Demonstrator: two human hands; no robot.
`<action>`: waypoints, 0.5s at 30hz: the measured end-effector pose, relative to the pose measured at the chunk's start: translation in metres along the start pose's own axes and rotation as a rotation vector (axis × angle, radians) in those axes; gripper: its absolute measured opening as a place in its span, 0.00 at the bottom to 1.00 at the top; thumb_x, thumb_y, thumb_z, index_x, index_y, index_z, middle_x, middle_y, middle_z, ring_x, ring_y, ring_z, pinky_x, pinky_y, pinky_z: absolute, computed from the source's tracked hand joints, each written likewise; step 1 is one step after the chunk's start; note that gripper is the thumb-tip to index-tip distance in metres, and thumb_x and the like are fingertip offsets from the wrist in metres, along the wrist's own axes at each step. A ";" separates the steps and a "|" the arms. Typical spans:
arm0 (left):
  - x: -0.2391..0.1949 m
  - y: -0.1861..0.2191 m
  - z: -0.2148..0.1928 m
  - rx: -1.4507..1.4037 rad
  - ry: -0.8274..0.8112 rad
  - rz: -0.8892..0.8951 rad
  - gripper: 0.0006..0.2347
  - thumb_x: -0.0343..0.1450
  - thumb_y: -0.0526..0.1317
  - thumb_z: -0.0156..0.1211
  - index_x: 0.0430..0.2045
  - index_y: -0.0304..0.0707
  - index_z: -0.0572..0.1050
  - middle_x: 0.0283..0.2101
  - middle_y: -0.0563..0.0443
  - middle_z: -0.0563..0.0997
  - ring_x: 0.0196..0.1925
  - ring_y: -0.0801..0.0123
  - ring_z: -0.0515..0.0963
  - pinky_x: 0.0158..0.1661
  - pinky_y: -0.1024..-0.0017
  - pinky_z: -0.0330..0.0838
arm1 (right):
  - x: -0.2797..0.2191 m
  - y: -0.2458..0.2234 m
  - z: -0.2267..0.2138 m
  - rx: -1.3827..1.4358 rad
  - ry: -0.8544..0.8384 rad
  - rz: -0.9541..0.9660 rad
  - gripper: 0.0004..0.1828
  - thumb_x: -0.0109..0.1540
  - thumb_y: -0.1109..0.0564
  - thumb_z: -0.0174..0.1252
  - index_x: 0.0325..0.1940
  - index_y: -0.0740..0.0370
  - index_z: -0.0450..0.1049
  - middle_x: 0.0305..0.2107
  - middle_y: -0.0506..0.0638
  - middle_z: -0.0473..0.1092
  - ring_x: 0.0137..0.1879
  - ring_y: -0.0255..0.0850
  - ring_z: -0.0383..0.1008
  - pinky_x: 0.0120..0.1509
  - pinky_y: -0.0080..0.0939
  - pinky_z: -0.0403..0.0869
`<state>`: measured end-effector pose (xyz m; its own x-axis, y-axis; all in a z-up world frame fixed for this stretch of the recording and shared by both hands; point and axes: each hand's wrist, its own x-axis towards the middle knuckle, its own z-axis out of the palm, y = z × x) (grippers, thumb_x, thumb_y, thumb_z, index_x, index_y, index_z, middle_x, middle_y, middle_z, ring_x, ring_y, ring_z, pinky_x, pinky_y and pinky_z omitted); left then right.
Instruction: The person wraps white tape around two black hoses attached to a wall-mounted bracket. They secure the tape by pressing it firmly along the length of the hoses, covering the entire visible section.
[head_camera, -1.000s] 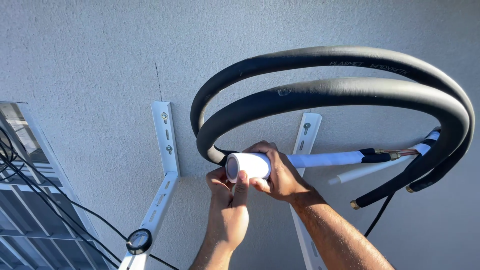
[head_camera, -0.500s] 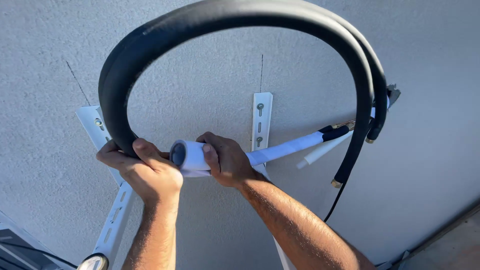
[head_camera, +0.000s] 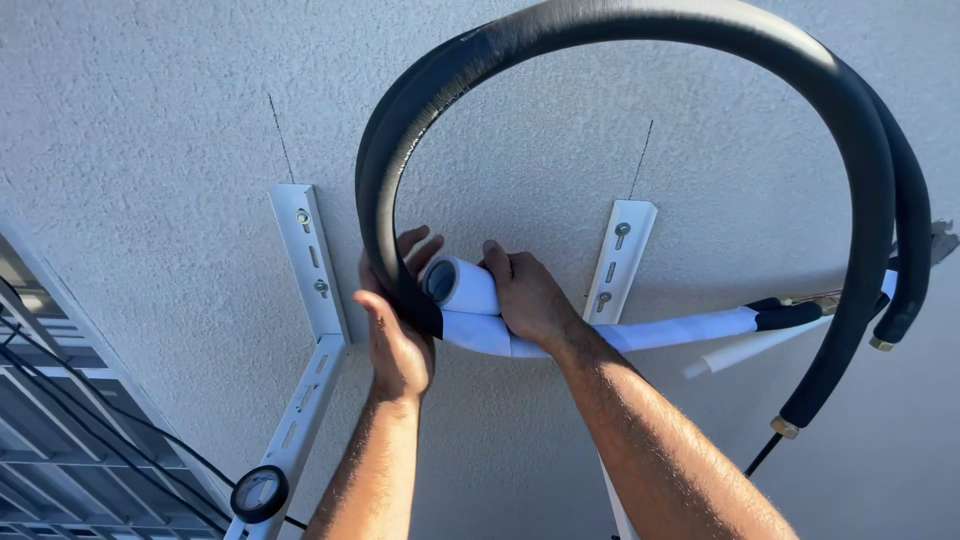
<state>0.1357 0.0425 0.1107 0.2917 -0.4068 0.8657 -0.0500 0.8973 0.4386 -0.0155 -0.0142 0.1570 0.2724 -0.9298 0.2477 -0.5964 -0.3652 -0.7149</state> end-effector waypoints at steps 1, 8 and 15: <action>-0.010 -0.005 0.005 -0.263 0.026 -0.147 0.40 0.73 0.73 0.34 0.69 0.36 0.51 0.58 0.45 0.74 0.61 0.61 0.76 0.63 0.60 0.68 | 0.004 0.002 0.003 -0.013 -0.016 0.028 0.38 0.72 0.36 0.31 0.45 0.66 0.81 0.38 0.67 0.79 0.48 0.56 0.82 0.63 0.55 0.72; -0.057 -0.069 0.034 -0.707 0.179 -0.366 0.44 0.71 0.76 0.35 0.57 0.26 0.70 0.54 0.40 0.78 0.58 0.55 0.78 0.62 0.55 0.71 | -0.013 -0.015 0.012 -0.292 0.029 0.090 0.40 0.72 0.35 0.30 0.41 0.64 0.83 0.36 0.69 0.78 0.48 0.62 0.79 0.60 0.59 0.75; -0.051 -0.083 0.008 -0.779 0.113 -0.419 0.44 0.61 0.78 0.52 0.53 0.33 0.70 0.48 0.43 0.78 0.50 0.58 0.79 0.52 0.57 0.75 | -0.064 -0.022 -0.012 -0.241 0.199 -0.024 0.37 0.70 0.33 0.37 0.38 0.65 0.80 0.26 0.64 0.77 0.37 0.58 0.83 0.49 0.58 0.78</action>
<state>0.1170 -0.0123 0.0321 0.2348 -0.7454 0.6239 0.7332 0.5572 0.3897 -0.0285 0.0532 0.1646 0.1490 -0.9031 0.4028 -0.7597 -0.3653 -0.5379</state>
